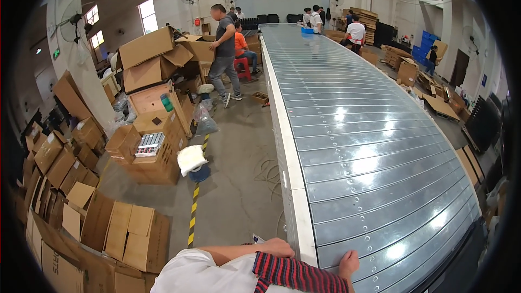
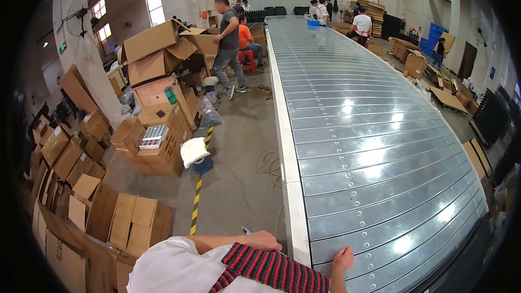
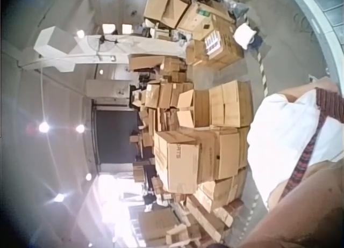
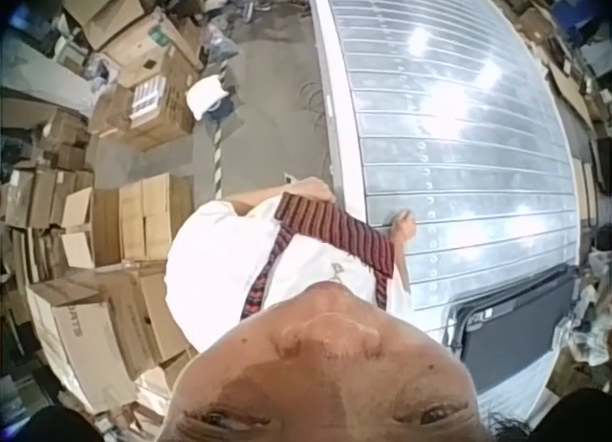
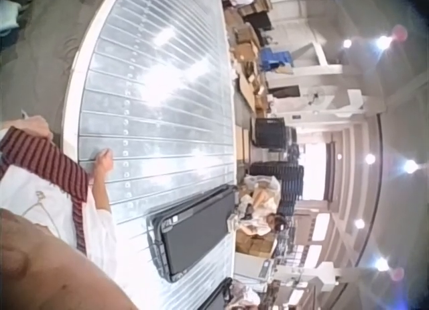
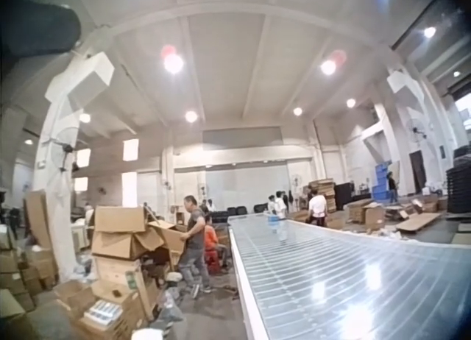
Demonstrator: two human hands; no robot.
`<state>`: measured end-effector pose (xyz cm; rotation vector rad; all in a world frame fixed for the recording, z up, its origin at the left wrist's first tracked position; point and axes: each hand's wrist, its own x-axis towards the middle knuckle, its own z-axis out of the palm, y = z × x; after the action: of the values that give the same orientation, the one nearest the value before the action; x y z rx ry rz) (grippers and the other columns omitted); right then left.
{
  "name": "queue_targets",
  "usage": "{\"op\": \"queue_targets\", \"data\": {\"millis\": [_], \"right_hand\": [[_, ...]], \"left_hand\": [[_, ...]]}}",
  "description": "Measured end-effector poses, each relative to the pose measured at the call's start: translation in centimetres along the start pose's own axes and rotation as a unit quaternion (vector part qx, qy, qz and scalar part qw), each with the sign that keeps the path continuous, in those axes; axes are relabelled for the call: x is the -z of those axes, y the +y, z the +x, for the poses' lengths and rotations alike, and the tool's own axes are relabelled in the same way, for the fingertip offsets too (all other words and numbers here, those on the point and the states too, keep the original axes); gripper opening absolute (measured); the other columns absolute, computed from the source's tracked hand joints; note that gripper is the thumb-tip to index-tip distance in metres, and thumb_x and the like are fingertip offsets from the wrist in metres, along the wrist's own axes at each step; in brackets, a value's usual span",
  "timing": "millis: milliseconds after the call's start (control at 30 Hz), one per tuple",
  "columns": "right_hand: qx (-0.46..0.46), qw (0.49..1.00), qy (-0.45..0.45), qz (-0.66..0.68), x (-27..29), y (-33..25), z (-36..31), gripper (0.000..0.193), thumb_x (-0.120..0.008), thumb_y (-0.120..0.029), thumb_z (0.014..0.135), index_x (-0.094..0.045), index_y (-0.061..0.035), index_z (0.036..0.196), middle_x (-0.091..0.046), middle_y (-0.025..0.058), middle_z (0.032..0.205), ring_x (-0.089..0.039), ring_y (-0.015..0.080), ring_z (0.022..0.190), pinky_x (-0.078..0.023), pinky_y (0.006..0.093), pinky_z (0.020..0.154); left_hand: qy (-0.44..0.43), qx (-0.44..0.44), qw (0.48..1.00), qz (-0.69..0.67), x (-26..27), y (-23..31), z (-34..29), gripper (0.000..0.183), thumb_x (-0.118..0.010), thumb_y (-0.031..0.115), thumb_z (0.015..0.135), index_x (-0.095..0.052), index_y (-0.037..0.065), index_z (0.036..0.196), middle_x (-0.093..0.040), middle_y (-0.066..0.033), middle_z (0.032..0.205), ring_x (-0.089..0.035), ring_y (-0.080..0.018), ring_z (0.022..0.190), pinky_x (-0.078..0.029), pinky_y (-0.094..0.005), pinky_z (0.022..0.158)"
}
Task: Applying product stickers and QR code labels to treadmills on a factory assembly line.
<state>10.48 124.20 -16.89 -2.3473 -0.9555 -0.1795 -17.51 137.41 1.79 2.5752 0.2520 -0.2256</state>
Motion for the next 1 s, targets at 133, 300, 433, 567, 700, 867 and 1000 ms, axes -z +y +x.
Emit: {"op": "queue_targets", "data": {"millis": [133,300,433,567,700,867,1000], "right_hand": [[0.005,1.000,0.014,0.001,-0.3,0.3,0.0,0.017,-0.046,-0.023,0.079,-0.051,-0.0078,0.073,-0.053,0.0131,0.062,-0.052,0.0318,0.057,-0.038,0.0417,0.049],[-0.012,1.000,0.011,-0.020,0.1,-0.1,-0.1,0.017,-0.046,-0.024,0.079,-0.053,-0.0085,0.075,-0.055,0.0134,0.065,-0.053,0.0323,0.060,-0.040,0.0418,0.051],[-0.025,0.999,0.003,-0.038,0.2,-0.1,-0.1,0.017,-0.046,-0.024,0.079,-0.052,-0.0087,0.075,-0.055,0.0124,0.066,-0.054,0.0311,0.061,-0.041,0.0420,0.051],[-0.025,0.999,0.000,-0.033,0.6,-0.4,-0.4,0.016,-0.046,-0.024,0.078,-0.052,-0.0088,0.075,-0.056,0.0127,0.066,-0.054,0.0307,0.061,-0.041,0.0420,0.051],[-0.024,0.999,-0.008,-0.025,0.2,-0.4,-0.5,0.016,-0.047,-0.024,0.077,-0.052,-0.0092,0.074,-0.056,0.0126,0.065,-0.055,0.0306,0.062,-0.041,0.0417,0.052],[-0.054,0.997,-0.059,0.004,0.3,0.7,-0.1,0.021,-0.048,-0.028,0.077,-0.053,-0.0078,0.075,-0.056,0.0138,0.065,-0.055,0.0274,0.061,-0.042,0.0385,0.052],[-0.288,0.814,-0.266,0.428,3.9,-3.3,3.7,0.036,-0.044,-0.038,0.081,-0.053,-0.0059,0.091,-0.059,0.0073,0.078,-0.054,0.0171,0.066,-0.044,0.0334,0.059]], "left_hand": [[-0.014,0.008,1.000,0.009,0.1,0.0,0.1,0.013,-0.045,0.014,0.070,-0.048,0.001,0.072,-0.053,-0.0193,0.065,-0.053,-0.0366,0.068,-0.041,-0.0435,0.055],[-0.022,0.008,1.000,0.000,0.1,-0.3,0.2,0.014,-0.044,0.015,0.072,-0.048,0.002,0.073,-0.054,-0.0194,0.066,-0.053,-0.0370,0.071,-0.041,-0.0445,0.058],[-0.053,0.033,0.998,0.002,0.2,-0.3,0.2,0.016,-0.044,0.020,0.074,-0.053,0.007,0.078,-0.058,-0.0167,0.073,-0.056,-0.0345,0.074,-0.044,-0.0433,0.061],[-0.067,0.017,0.998,0.015,-0.2,-0.4,0.3,0.017,-0.043,0.020,0.074,-0.053,0.007,0.078,-0.058,-0.0172,0.074,-0.056,-0.0352,0.075,-0.044,-0.0437,0.062],[-0.078,0.103,0.991,-0.037,-0.1,-0.3,0.3,0.017,-0.043,0.019,0.074,-0.053,0.009,0.083,-0.056,-0.0188,0.076,-0.055,-0.0355,0.075,-0.043,-0.0435,0.063],[0.219,0.218,0.846,-0.435,4.6,-1.3,0.0,0.026,-0.057,0.014,0.076,-0.056,-0.002,0.096,-0.060,-0.0073,0.084,-0.054,-0.0100,0.072,-0.046,-0.0267,0.062],[0.345,0.129,0.666,-0.649,8.0,-2.7,0.1,0.033,-0.057,0.009,0.076,-0.049,-0.006,0.104,-0.056,-0.0103,0.097,-0.054,-0.0162,0.084,-0.044,-0.0285,0.076]]}}
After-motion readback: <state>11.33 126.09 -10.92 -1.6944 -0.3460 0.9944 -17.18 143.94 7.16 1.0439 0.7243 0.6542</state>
